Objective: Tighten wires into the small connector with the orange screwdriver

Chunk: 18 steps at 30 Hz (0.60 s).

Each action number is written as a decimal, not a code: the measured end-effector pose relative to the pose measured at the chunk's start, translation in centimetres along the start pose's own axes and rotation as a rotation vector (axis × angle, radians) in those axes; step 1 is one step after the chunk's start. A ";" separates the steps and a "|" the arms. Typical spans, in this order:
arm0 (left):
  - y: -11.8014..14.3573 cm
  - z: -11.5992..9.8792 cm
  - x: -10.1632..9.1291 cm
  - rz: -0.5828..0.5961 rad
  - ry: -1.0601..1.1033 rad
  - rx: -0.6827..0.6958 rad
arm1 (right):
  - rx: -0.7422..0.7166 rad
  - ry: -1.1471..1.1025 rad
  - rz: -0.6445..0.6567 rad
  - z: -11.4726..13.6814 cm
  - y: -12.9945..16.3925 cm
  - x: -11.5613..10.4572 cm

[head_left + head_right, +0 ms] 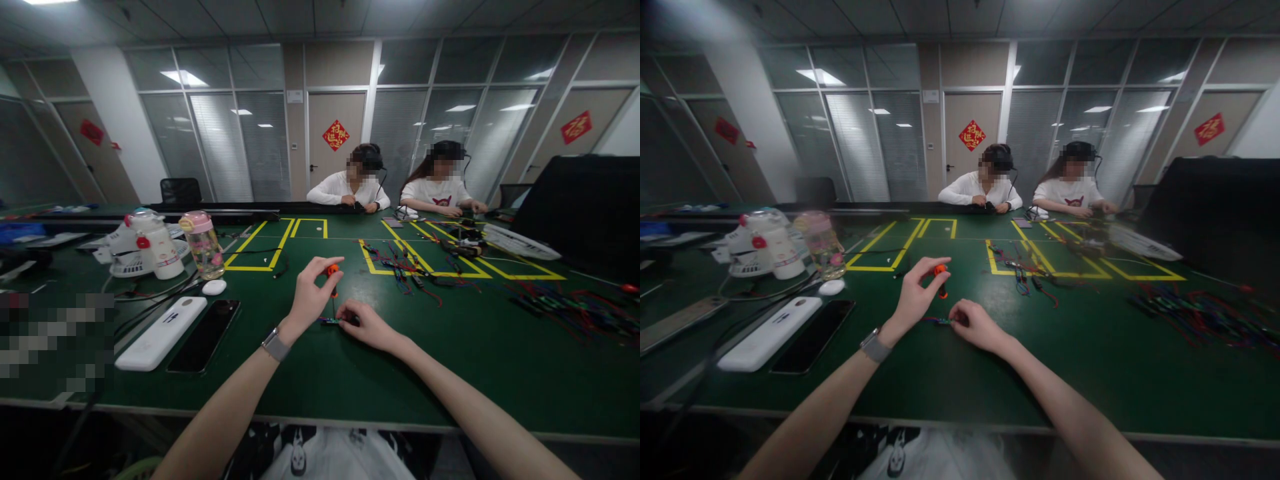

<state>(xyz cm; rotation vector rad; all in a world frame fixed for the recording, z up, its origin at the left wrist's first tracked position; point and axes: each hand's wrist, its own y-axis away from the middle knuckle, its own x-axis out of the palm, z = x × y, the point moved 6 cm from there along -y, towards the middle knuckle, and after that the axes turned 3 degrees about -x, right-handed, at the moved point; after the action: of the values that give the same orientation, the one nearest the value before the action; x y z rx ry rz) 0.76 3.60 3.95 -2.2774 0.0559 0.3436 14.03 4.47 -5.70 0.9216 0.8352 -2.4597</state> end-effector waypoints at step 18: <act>0.2 -0.6 -0.1 -0.015 -0.107 0.069 | -0.001 -0.006 0.000 -0.1 0.0 0.0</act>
<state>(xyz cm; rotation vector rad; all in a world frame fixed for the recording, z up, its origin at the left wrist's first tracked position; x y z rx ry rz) 0.74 3.03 4.18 -2.1869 -0.0040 0.4482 14.01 4.52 -5.75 0.9137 0.8342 -2.4601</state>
